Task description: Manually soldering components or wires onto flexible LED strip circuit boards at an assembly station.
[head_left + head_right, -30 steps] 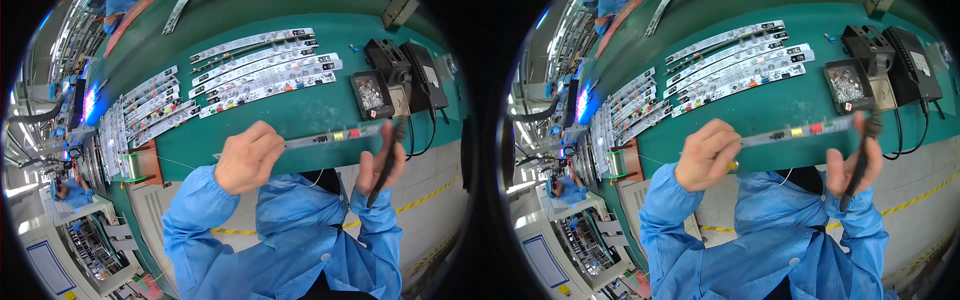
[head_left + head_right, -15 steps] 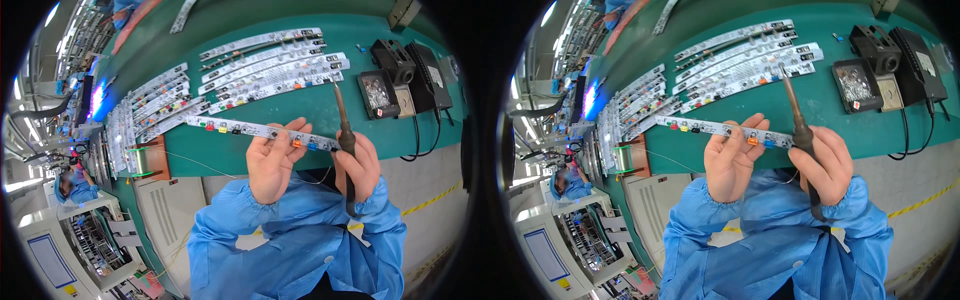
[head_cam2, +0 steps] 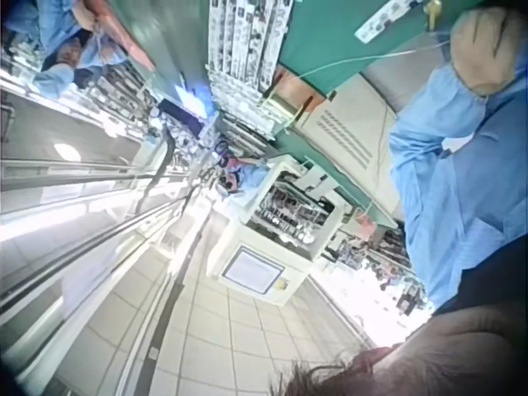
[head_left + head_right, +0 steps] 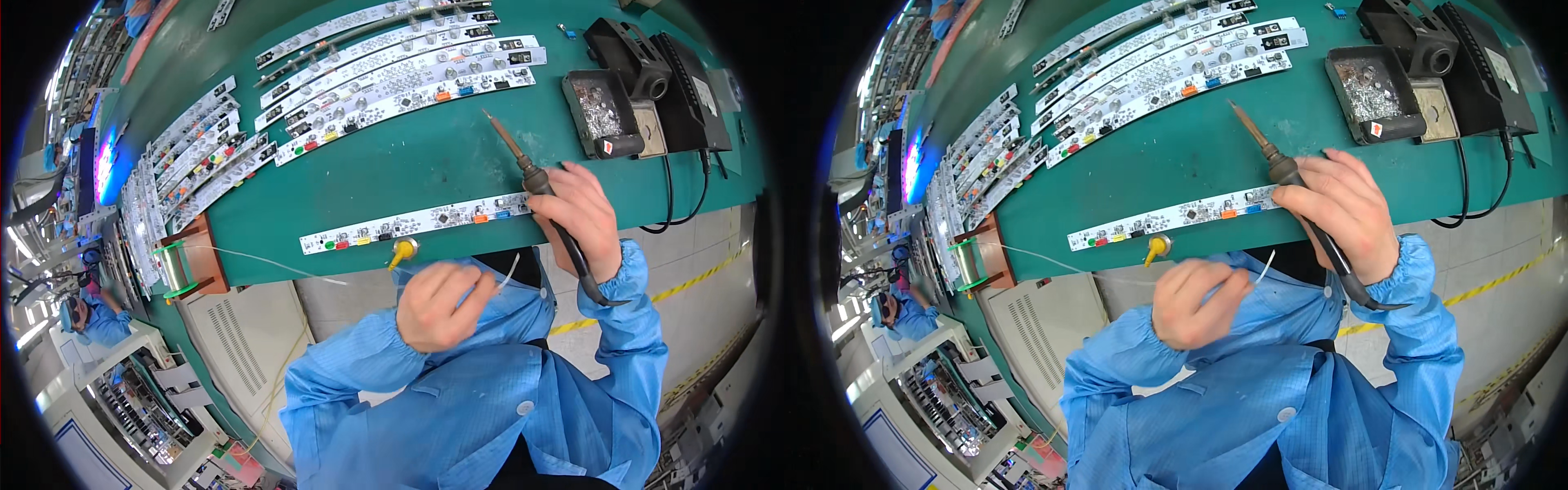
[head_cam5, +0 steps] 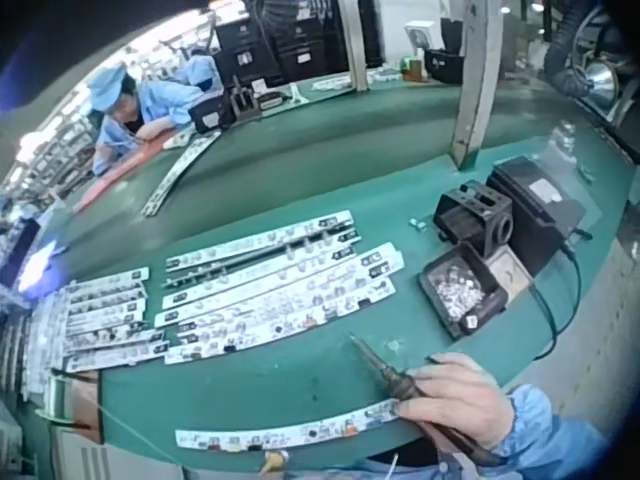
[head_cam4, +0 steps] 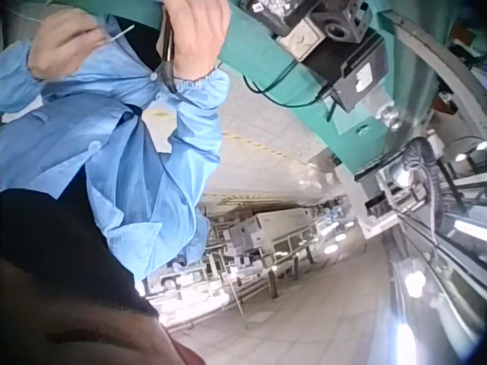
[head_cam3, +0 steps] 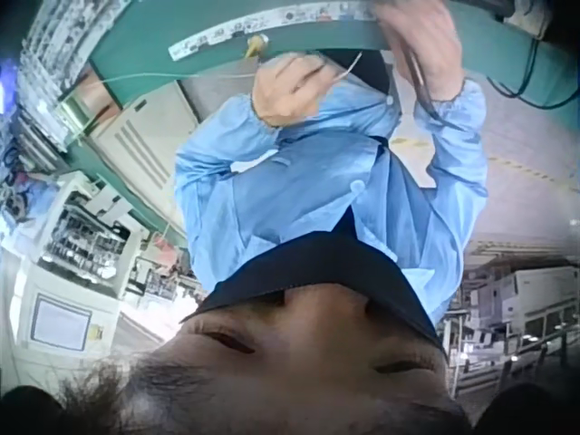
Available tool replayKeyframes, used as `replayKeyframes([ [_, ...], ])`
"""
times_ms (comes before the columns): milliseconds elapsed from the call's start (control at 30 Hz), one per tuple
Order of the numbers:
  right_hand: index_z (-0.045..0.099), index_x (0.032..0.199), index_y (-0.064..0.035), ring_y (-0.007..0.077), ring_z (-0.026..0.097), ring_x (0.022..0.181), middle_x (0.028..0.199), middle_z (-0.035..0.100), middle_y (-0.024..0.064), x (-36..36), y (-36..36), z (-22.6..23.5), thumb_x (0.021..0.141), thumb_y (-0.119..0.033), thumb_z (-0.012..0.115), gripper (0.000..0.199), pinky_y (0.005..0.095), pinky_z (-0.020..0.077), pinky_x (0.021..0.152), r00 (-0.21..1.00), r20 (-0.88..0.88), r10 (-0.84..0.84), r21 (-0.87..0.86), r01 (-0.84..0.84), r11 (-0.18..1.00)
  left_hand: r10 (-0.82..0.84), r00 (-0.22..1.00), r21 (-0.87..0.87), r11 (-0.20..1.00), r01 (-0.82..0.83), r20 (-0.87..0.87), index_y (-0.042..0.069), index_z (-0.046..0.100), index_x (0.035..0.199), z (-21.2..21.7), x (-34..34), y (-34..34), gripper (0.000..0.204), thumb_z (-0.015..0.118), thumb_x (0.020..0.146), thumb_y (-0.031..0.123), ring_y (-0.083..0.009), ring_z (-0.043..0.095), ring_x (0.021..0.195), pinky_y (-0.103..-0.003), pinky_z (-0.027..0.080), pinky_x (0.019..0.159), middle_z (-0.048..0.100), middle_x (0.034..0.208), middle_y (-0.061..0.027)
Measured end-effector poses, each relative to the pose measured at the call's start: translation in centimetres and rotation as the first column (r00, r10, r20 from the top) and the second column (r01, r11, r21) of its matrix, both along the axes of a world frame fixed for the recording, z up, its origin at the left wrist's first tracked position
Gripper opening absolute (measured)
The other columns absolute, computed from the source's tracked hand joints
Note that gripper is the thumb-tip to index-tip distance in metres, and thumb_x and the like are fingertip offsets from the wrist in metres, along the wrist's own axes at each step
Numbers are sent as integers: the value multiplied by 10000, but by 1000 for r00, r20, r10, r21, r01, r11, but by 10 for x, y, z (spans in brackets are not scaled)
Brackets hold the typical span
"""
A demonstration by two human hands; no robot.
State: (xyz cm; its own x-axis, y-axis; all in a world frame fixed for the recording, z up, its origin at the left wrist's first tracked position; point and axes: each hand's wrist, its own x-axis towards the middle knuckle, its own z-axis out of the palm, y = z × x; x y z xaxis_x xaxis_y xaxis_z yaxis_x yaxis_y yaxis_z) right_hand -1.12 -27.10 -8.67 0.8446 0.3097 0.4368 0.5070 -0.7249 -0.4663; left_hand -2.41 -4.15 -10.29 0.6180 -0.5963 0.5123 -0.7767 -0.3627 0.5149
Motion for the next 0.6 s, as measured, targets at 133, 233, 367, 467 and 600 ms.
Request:
replayKeyframes([
  [133, 575, 1049, -13, 344, 601, 1004, 1031, 634, 232, -26, 14, 10, 741, -48, 718, 341, 422, 482, 845, 988, -155, 14, 640, 90, 763, -146, 880, -310, 951, -2, -452, -7, 678, 880, 26, -11, -4, 293, 732, 601, -75, -184, 589, 542, -256, 434, 442, 603, 739, -88],
  [233, 550, 1084, -20, 337, 641, 894, 986, 645, 232, -49, 27, 14, 736, 3, 719, 387, 400, 514, 775, 899, -332, 285, 774, 87, 627, -131, 842, -376, 922, -89, -523, -5, 683, 837, 34, -12, -18, 251, 735, 603, -78, -172, 591, 525, -249, 426, 432, 616, 703, -84],
  [367, 560, 1011, -22, 304, 650, 813, 897, 645, 213, -49, 40, 14, 710, 83, 700, 348, 373, 520, 717, 949, -289, 124, 810, 173, 560, -93, 861, -362, 926, -111, -500, 6, 671, 791, 32, -8, -26, 231, 737, 586, -76, -170, 587, 505, -246, 424, 425, 614, 686, -86],
  [467, 547, 1037, -31, 283, 637, 786, 878, 643, 203, -46, 25, 16, 729, 73, 686, 354, 360, 515, 692, 967, -247, -65, 633, 212, 744, -27, 889, -362, 918, -159, -458, 6, 660, 770, 28, -5, -32, 204, 722, 597, -83, -167, 579, 499, -241, 421, 428, 613, 682, -95],
  [600, 493, 1261, 16, 232, 616, 815, 1048, 618, 220, -38, -19, 12, 937, -474, 496, 587, 366, 489, 766, 943, -250, -217, 628, 329, 705, 150, 897, -263, 924, -277, -416, 0, 618, 743, 23, 11, -31, 149, 679, 643, -92, -130, 533, 490, -224, 402, 434, 651, 766, -121],
])
